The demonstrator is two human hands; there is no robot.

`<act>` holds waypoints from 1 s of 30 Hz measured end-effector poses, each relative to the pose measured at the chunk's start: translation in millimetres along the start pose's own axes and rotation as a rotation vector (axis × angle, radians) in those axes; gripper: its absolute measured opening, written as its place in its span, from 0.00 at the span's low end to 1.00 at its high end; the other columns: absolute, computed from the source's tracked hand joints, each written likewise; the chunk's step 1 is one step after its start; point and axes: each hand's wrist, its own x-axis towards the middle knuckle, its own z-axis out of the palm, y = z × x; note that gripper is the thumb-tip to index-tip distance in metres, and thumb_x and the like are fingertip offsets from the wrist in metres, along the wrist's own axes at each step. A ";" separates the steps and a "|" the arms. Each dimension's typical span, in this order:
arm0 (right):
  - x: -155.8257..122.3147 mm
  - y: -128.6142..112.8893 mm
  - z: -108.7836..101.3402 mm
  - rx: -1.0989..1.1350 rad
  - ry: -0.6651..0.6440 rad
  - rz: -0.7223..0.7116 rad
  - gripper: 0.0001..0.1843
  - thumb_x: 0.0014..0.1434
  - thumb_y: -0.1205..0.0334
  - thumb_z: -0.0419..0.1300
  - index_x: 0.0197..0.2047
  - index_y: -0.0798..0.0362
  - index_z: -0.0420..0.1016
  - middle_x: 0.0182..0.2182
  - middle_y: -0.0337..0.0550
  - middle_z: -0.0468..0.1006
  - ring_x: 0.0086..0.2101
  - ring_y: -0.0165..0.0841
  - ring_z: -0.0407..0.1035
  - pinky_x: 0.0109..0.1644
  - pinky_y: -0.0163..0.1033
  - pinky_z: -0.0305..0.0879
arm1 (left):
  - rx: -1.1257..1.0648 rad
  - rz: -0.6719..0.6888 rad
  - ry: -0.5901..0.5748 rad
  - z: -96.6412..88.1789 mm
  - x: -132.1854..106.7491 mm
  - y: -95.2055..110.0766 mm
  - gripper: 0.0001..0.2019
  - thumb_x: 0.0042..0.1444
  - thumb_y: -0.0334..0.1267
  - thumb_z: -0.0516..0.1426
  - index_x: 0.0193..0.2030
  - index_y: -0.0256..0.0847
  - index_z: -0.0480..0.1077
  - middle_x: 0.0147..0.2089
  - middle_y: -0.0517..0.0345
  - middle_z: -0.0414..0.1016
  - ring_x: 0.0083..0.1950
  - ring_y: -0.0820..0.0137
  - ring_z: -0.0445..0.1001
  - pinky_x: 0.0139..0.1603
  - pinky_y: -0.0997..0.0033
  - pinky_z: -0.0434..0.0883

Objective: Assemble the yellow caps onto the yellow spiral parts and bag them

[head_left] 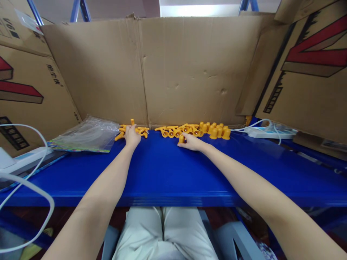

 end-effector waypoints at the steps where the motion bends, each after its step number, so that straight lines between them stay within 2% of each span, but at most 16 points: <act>1: -0.2 0.0 -0.1 0.001 -0.003 -0.001 0.12 0.51 0.59 0.62 0.37 0.53 0.65 0.37 0.45 0.76 0.36 0.35 0.71 0.37 0.36 0.64 | -0.035 0.012 0.032 0.0 0.7 0.0 0.23 0.48 0.23 0.52 0.53 0.36 0.67 0.52 0.43 0.63 0.56 0.57 0.66 0.57 0.57 0.64; 5: -0.3 -0.6 -0.4 -0.003 -0.012 0.011 0.12 0.52 0.59 0.62 0.37 0.53 0.65 0.37 0.46 0.76 0.37 0.36 0.71 0.38 0.36 0.64 | -0.185 0.084 0.141 -0.2 3.1 0.7 0.24 0.47 0.24 0.51 0.53 0.38 0.67 0.52 0.47 0.63 0.56 0.58 0.65 0.59 0.59 0.63; 10: -0.4 -1.4 -0.9 -0.008 -0.017 0.015 0.12 0.52 0.59 0.62 0.37 0.54 0.64 0.38 0.48 0.75 0.38 0.36 0.70 0.39 0.37 0.63 | -0.275 0.214 0.184 0.9 3.2 5.2 0.24 0.48 0.25 0.51 0.53 0.43 0.67 0.53 0.49 0.62 0.58 0.59 0.64 0.59 0.58 0.63; 15: -0.7 -2.0 -1.0 0.004 -0.023 0.020 0.11 0.53 0.59 0.61 0.36 0.53 0.63 0.37 0.46 0.75 0.37 0.35 0.70 0.38 0.36 0.63 | -0.279 0.332 0.173 -3.9 -2.3 16.1 0.24 0.48 0.26 0.49 0.54 0.43 0.67 0.56 0.49 0.62 0.60 0.61 0.63 0.60 0.61 0.62; 20: -1.8 -3.9 1.6 -0.062 -0.007 -0.001 0.09 0.56 0.60 0.58 0.36 0.53 0.62 0.35 0.46 0.74 0.35 0.35 0.69 0.37 0.36 0.62 | -0.209 0.402 0.080 -14.9 -10.4 32.6 0.25 0.49 0.23 0.47 0.53 0.43 0.68 0.57 0.52 0.62 0.61 0.66 0.62 0.62 0.63 0.59; 23: -2.9 -5.2 2.9 -0.132 0.032 -0.035 0.09 0.57 0.60 0.57 0.39 0.54 0.63 0.35 0.48 0.74 0.36 0.37 0.70 0.37 0.38 0.62 | -0.254 0.340 0.052 -16.0 -12.5 40.9 0.25 0.50 0.22 0.46 0.54 0.42 0.68 0.56 0.51 0.63 0.59 0.66 0.64 0.60 0.65 0.62; 26: -2.9 -6.3 2.0 -0.167 0.087 -0.102 0.11 0.56 0.62 0.58 0.41 0.56 0.65 0.39 0.51 0.74 0.39 0.39 0.69 0.40 0.40 0.62 | -0.447 0.183 0.005 -11.3 -13.0 48.0 0.26 0.51 0.22 0.47 0.56 0.43 0.65 0.55 0.51 0.64 0.51 0.69 0.71 0.54 0.67 0.67; 30: -2.7 -8.2 -1.5 -0.211 0.140 -0.162 0.13 0.54 0.63 0.60 0.43 0.57 0.67 0.43 0.53 0.73 0.44 0.41 0.68 0.46 0.43 0.61 | -0.741 -0.121 -0.121 -5.3 -17.8 59.5 0.38 0.50 0.22 0.51 0.66 0.50 0.46 0.51 0.51 0.67 0.42 0.72 0.75 0.46 0.69 0.73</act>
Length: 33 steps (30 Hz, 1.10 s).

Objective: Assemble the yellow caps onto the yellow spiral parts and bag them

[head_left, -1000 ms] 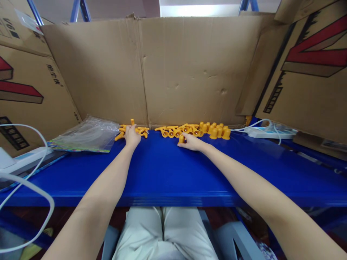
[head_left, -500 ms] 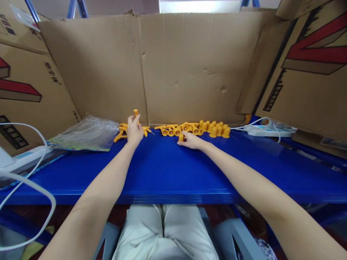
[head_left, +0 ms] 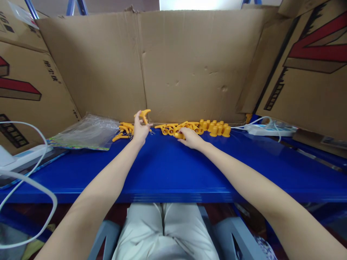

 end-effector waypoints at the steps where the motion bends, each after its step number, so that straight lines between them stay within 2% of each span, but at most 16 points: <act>1: 0.0 -0.4 -0.8 -0.005 -0.004 -0.017 0.13 0.55 0.63 0.60 0.43 0.57 0.68 0.43 0.53 0.73 0.44 0.42 0.67 0.46 0.43 0.60 | -0.056 -0.069 -0.014 2.4 -2.4 1.8 0.41 0.49 0.22 0.53 0.67 0.51 0.41 0.50 0.52 0.69 0.42 0.72 0.75 0.44 0.70 0.73; 4: -1.0 -2.6 -1.9 -0.006 -0.038 -0.080 0.12 0.55 0.63 0.59 0.43 0.56 0.70 0.44 0.51 0.74 0.45 0.41 0.67 0.46 0.42 0.59 | -0.175 -0.226 -0.089 6.8 -10.8 8.1 0.45 0.49 0.21 0.53 0.67 0.53 0.32 0.48 0.53 0.71 0.40 0.73 0.76 0.42 0.71 0.74; 7: -2.5 -6.5 -1.8 0.004 -0.062 -0.142 0.11 0.56 0.63 0.59 0.43 0.56 0.70 0.44 0.50 0.75 0.45 0.40 0.67 0.46 0.42 0.58 | -0.230 -0.304 -0.138 9.4 -18.0 12.3 0.42 0.50 0.20 0.53 0.65 0.52 0.34 0.47 0.54 0.71 0.38 0.74 0.76 0.41 0.70 0.75; 11: -4.2 -12.6 -2.9 0.022 -0.059 -0.182 0.12 0.57 0.60 0.58 0.44 0.54 0.71 0.43 0.48 0.75 0.45 0.40 0.67 0.47 0.42 0.56 | -0.237 -0.309 -0.172 13.7 -24.0 13.1 0.38 0.50 0.20 0.53 0.62 0.52 0.40 0.46 0.56 0.71 0.36 0.75 0.77 0.41 0.68 0.76; 17: -4.8 -15.1 -4.1 0.010 -0.081 -0.198 0.12 0.58 0.59 0.57 0.44 0.54 0.71 0.42 0.48 0.76 0.44 0.40 0.68 0.46 0.41 0.54 | -0.164 -0.347 -0.204 18.0 -26.2 9.2 0.35 0.50 0.21 0.54 0.59 0.51 0.44 0.44 0.56 0.71 0.35 0.72 0.76 0.38 0.66 0.77; 21: -4.7 -15.2 -2.9 0.005 -0.084 -0.212 0.11 0.57 0.59 0.57 0.43 0.53 0.72 0.42 0.47 0.76 0.45 0.40 0.68 0.46 0.40 0.53 | -0.165 -0.368 -0.232 18.4 -25.8 6.7 0.33 0.52 0.22 0.54 0.58 0.52 0.44 0.46 0.55 0.71 0.34 0.73 0.76 0.35 0.67 0.77; 26: -5.4 -19.2 -4.0 -0.007 -0.078 -0.198 0.11 0.58 0.59 0.57 0.43 0.54 0.72 0.42 0.48 0.77 0.44 0.40 0.68 0.47 0.41 0.54 | -0.240 -0.429 -0.212 19.7 -29.5 11.4 0.32 0.51 0.21 0.55 0.55 0.52 0.44 0.51 0.53 0.67 0.32 0.78 0.75 0.35 0.70 0.77; 30: -5.0 -17.6 -3.4 -0.042 -0.071 -0.169 0.09 0.58 0.63 0.56 0.42 0.55 0.72 0.42 0.50 0.76 0.44 0.41 0.69 0.47 0.42 0.55 | -0.239 -0.494 -0.307 16.4 -29.3 15.7 0.31 0.53 0.25 0.56 0.56 0.50 0.43 0.50 0.50 0.69 0.29 0.76 0.76 0.36 0.67 0.77; 33: -3.4 -11.7 -1.5 -0.037 -0.006 -0.087 0.11 0.58 0.63 0.56 0.44 0.55 0.72 0.43 0.52 0.75 0.45 0.42 0.68 0.48 0.43 0.57 | -0.211 -0.490 -0.442 10.4 -27.1 15.8 0.26 0.55 0.33 0.56 0.56 0.45 0.47 0.46 0.47 0.73 0.31 0.70 0.77 0.34 0.65 0.76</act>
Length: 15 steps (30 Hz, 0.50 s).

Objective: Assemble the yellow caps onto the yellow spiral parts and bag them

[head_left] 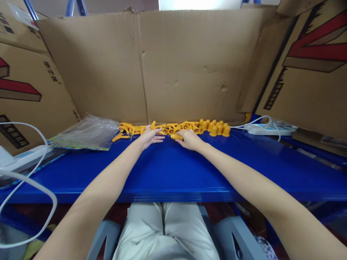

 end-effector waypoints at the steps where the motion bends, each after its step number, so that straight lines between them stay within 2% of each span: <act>1: 0.4 2.1 0.6 0.005 0.027 0.025 0.12 0.58 0.62 0.56 0.45 0.55 0.72 0.44 0.53 0.75 0.45 0.42 0.68 0.48 0.43 0.57 | 0.035 -0.014 -0.058 -2.0 -0.5 0.2 0.24 0.56 0.38 0.56 0.55 0.43 0.49 0.44 0.45 0.75 0.31 0.68 0.77 0.32 0.66 0.75; 4: 0.9 6.7 1.0 -0.003 0.058 0.055 0.13 0.59 0.62 0.55 0.46 0.56 0.72 0.45 0.53 0.75 0.46 0.42 0.68 0.48 0.44 0.58 | 0.150 -0.068 -0.230 -5.4 -2.6 0.4 0.22 0.55 0.51 0.55 0.50 0.40 0.57 0.40 0.44 0.77 0.29 0.67 0.76 0.25 0.72 0.71; 7: 0.6 8.1 0.5 -0.030 0.039 0.068 0.13 0.59 0.62 0.56 0.47 0.56 0.72 0.46 0.53 0.74 0.46 0.42 0.68 0.48 0.44 0.59 | 0.198 -0.073 -0.285 -5.4 -3.4 0.3 0.24 0.56 0.57 0.49 0.49 0.39 0.61 0.36 0.46 0.77 0.24 0.69 0.74 0.20 0.75 0.67; 11: 0.4 8.3 1.2 -0.025 0.021 0.042 0.15 0.59 0.62 0.57 0.49 0.57 0.71 0.48 0.54 0.74 0.48 0.43 0.67 0.50 0.46 0.59 | 0.374 0.014 -0.187 -4.4 -1.0 -3.2 0.20 0.59 0.47 0.47 0.54 0.39 0.62 0.28 0.52 0.76 0.17 0.74 0.66 0.16 0.79 0.58; 15: 0.2 8.4 2.1 -0.016 0.014 0.009 0.16 0.58 0.64 0.57 0.49 0.58 0.71 0.47 0.55 0.74 0.48 0.43 0.67 0.52 0.47 0.59 | 0.694 0.104 -0.149 -6.4 0.4 -8.7 0.27 0.54 0.35 0.49 0.62 0.43 0.55 0.21 0.62 0.70 0.14 0.75 0.60 0.17 0.77 0.57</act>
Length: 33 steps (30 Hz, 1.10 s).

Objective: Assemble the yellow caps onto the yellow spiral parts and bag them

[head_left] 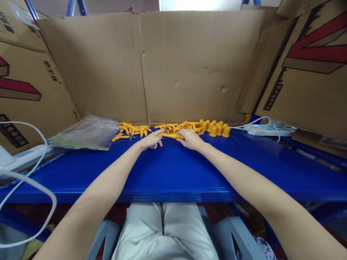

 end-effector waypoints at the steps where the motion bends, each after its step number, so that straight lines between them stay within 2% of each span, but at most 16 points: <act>1: -0.1 0.1 0.2 0.007 0.002 -0.008 0.16 0.58 0.64 0.57 0.49 0.58 0.71 0.47 0.55 0.74 0.48 0.43 0.67 0.52 0.47 0.59 | 0.094 0.021 0.003 -0.4 -0.4 -1.1 0.28 0.52 0.34 0.49 0.62 0.43 0.56 0.19 0.64 0.68 0.14 0.74 0.60 0.19 0.76 0.59; 4: -0.5 0.7 1.6 0.049 -0.002 -0.042 0.16 0.59 0.64 0.56 0.50 0.57 0.71 0.47 0.54 0.74 0.48 0.42 0.68 0.52 0.46 0.61 | 0.374 0.070 0.015 -3.2 -1.9 -2.8 0.25 0.48 0.32 0.50 0.56 0.44 0.62 0.19 0.63 0.68 0.21 0.69 0.67 0.26 0.73 0.64; 8: 0.1 3.3 6.4 0.109 0.017 -0.089 0.16 0.58 0.64 0.56 0.50 0.59 0.71 0.46 0.54 0.74 0.47 0.40 0.68 0.52 0.44 0.62 | 0.639 0.145 0.052 -6.1 -1.1 -4.3 0.19 0.50 0.35 0.50 0.51 0.42 0.64 0.37 0.51 0.76 0.38 0.61 0.74 0.39 0.66 0.67; 12: 2.1 10.0 13.7 0.129 0.063 -0.100 0.15 0.58 0.64 0.57 0.49 0.57 0.71 0.46 0.53 0.74 0.47 0.40 0.69 0.52 0.45 0.62 | 0.722 0.150 0.047 -5.8 1.1 -5.4 0.21 0.59 0.44 0.43 0.56 0.42 0.59 0.50 0.44 0.73 0.49 0.55 0.73 0.47 0.58 0.66; 17: 5.0 16.4 20.8 0.200 0.102 -0.092 0.15 0.58 0.62 0.57 0.48 0.57 0.71 0.45 0.52 0.75 0.45 0.39 0.70 0.51 0.45 0.64 | 0.786 0.127 0.043 -7.5 0.2 -4.4 0.24 0.60 0.42 0.40 0.62 0.42 0.54 0.58 0.45 0.68 0.55 0.57 0.69 0.52 0.59 0.64; 21: 6.3 17.0 22.0 0.235 0.120 -0.087 0.15 0.58 0.63 0.57 0.48 0.57 0.71 0.44 0.53 0.75 0.45 0.39 0.70 0.51 0.45 0.64 | 0.789 0.149 0.076 -10.0 -1.6 -1.4 0.23 0.59 0.43 0.40 0.60 0.43 0.56 0.54 0.47 0.71 0.52 0.57 0.71 0.51 0.59 0.64; 24: 5.9 18.0 21.6 0.235 0.118 -0.086 0.16 0.58 0.62 0.57 0.49 0.58 0.71 0.44 0.53 0.75 0.45 0.39 0.70 0.52 0.46 0.64 | 0.746 0.188 0.096 -10.2 -0.5 -1.4 0.20 0.57 0.40 0.43 0.55 0.42 0.60 0.47 0.49 0.74 0.47 0.60 0.72 0.47 0.62 0.65; 29: 3.8 18.3 19.6 0.236 0.076 -0.112 0.17 0.56 0.64 0.59 0.49 0.59 0.72 0.44 0.54 0.74 0.45 0.40 0.69 0.52 0.47 0.63 | 0.701 0.264 0.159 -8.7 4.3 -9.6 0.17 0.47 0.40 0.52 0.46 0.41 0.65 0.35 0.55 0.74 0.37 0.63 0.72 0.37 0.69 0.64; 33: 4.8 16.4 20.4 0.345 0.051 -0.062 0.18 0.55 0.64 0.61 0.49 0.57 0.73 0.44 0.53 0.73 0.46 0.39 0.68 0.53 0.48 0.63 | 0.665 0.263 0.183 -9.3 6.9 -15.5 0.14 0.42 0.39 0.55 0.39 0.42 0.67 0.28 0.59 0.72 0.33 0.65 0.70 0.35 0.70 0.63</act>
